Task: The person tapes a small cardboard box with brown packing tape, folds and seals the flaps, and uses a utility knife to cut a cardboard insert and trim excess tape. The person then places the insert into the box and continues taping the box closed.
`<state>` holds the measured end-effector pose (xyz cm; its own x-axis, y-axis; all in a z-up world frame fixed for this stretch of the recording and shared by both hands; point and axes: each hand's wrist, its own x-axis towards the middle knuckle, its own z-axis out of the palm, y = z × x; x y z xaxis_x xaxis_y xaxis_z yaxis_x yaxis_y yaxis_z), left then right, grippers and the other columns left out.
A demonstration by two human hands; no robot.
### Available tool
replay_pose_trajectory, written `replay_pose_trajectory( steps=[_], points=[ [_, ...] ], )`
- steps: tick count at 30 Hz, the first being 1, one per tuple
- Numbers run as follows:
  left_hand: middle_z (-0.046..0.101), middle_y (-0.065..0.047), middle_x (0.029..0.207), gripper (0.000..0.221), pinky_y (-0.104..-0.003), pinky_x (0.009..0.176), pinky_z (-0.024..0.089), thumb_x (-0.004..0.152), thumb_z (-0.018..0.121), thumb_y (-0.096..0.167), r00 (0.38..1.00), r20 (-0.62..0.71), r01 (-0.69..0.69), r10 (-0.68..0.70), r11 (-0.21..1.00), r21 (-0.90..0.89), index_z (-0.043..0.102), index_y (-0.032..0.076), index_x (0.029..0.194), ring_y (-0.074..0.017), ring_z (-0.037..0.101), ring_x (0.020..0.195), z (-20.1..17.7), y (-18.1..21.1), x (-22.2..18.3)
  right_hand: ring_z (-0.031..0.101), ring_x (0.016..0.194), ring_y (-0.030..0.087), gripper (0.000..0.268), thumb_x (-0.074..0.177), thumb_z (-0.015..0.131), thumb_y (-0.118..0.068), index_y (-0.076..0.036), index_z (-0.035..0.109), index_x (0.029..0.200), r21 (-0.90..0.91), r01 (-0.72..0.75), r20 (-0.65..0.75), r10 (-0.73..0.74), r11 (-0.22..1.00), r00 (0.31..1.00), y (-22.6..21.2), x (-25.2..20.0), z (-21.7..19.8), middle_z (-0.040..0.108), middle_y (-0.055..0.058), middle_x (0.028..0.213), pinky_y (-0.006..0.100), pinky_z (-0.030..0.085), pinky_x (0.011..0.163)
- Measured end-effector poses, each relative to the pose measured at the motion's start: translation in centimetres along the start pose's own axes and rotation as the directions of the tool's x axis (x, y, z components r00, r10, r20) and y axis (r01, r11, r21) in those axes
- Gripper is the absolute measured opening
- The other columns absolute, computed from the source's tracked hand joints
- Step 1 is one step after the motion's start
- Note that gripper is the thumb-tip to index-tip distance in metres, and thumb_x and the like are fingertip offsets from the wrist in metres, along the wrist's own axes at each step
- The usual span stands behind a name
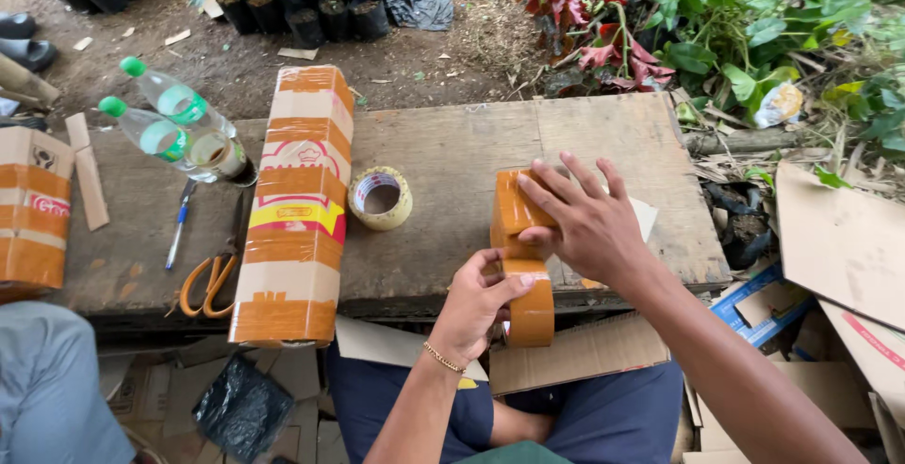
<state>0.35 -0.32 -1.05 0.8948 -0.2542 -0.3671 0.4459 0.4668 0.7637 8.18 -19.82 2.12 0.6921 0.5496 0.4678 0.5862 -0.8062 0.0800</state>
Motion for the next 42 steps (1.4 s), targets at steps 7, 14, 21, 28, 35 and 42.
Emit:
replay_pose_trajectory(
  steps=[7, 14, 21, 28, 35, 42],
  points=[
    [0.075, -0.011, 0.103, 0.055, -0.026, 0.06, 0.058, 0.081, 0.079, 0.015, 0.978, 0.14, 0.109, -0.151, 0.957, 0.269, 0.055, 0.001, 0.128, -0.0126, 0.073, 0.082, -3.1, 0.9, 1.1, 0.045, 0.138, 0.031, 0.075, 0.085, 0.061, -0.063, -0.025, 0.055, 0.149, 0.026, 0.008, 0.091, -0.01, 1.0, 0.996, 0.0, -0.1, 0.8, 0.051, 0.003, 0.156, 0.05, 0.029, 0.112],
    [0.076, -0.008, 0.097, 0.054, -0.021, 0.053, 0.051, 0.08, 0.081, 0.015, 0.969, 0.134, 0.159, -0.207, 0.94, 0.302, 0.056, 0.006, 0.127, -0.0062, 0.068, 0.072, -5.3, 0.6, -0.7, 0.047, 0.134, 0.035, 0.103, 0.059, 0.07, -0.082, -0.019, 0.06, 0.141, 0.101, -0.037, 0.093, 0.028, 0.994, 0.995, -0.5, 1.0, -0.2, 0.054, 0.008, 0.149, 0.059, 0.022, 0.113],
    [0.074, -0.006, 0.092, 0.054, -0.019, 0.045, 0.042, 0.083, 0.08, 0.017, 0.986, 0.092, 0.106, -0.14, 0.948, 0.3, 0.056, 0.002, 0.129, -0.0034, 0.059, 0.061, -6.0, 0.5, -1.6, 0.054, 0.133, 0.038, 0.078, 0.077, 0.075, -0.073, -0.013, 0.073, 0.128, 0.037, -0.113, -0.166, 0.118, 0.993, 0.979, -3.1, 0.9, 2.3, 0.064, 0.01, 0.14, 0.064, 0.017, 0.119],
    [0.075, -0.005, 0.092, 0.056, -0.02, 0.048, 0.044, 0.081, 0.079, 0.014, 0.994, 0.02, 0.1, -0.109, 0.962, 0.255, 0.055, 0.005, 0.13, -0.0052, 0.063, 0.065, -6.2, -0.1, -2.1, 0.055, 0.129, 0.039, 0.079, 0.067, 0.077, -0.07, -0.012, 0.075, 0.121, 0.024, -0.217, -0.134, 0.218, 0.976, 0.967, -4.4, 0.8, 2.0, 0.067, 0.01, 0.135, 0.067, 0.015, 0.113],
    [0.075, -0.005, 0.097, 0.054, -0.02, 0.055, 0.049, 0.081, 0.079, 0.013, 0.995, -0.038, 0.103, -0.097, 0.956, 0.273, 0.057, 0.006, 0.13, -0.0069, 0.067, 0.074, -5.2, -1.5, -1.7, 0.05, 0.131, 0.039, 0.047, 0.079, 0.072, -0.045, -0.012, 0.073, 0.112, 0.049, -0.412, -0.157, 0.414, 0.91, 0.896, -6.4, 3.0, 1.1, 0.064, 0.01, 0.132, 0.061, 0.028, 0.106],
    [0.076, -0.006, 0.101, 0.052, -0.022, 0.06, 0.051, 0.081, 0.081, 0.012, 0.99, -0.084, 0.134, -0.117, 0.96, 0.245, 0.058, 0.009, 0.128, -0.0086, 0.068, 0.078, -5.9, -3.5, -1.9, 0.045, 0.125, 0.043, 0.054, 0.076, 0.074, -0.051, -0.013, 0.067, 0.113, 0.113, -0.636, 0.171, 0.615, 0.763, 0.769, -6.6, 5.1, -0.2, 0.058, 0.011, 0.126, 0.068, 0.029, 0.095]
  ],
)
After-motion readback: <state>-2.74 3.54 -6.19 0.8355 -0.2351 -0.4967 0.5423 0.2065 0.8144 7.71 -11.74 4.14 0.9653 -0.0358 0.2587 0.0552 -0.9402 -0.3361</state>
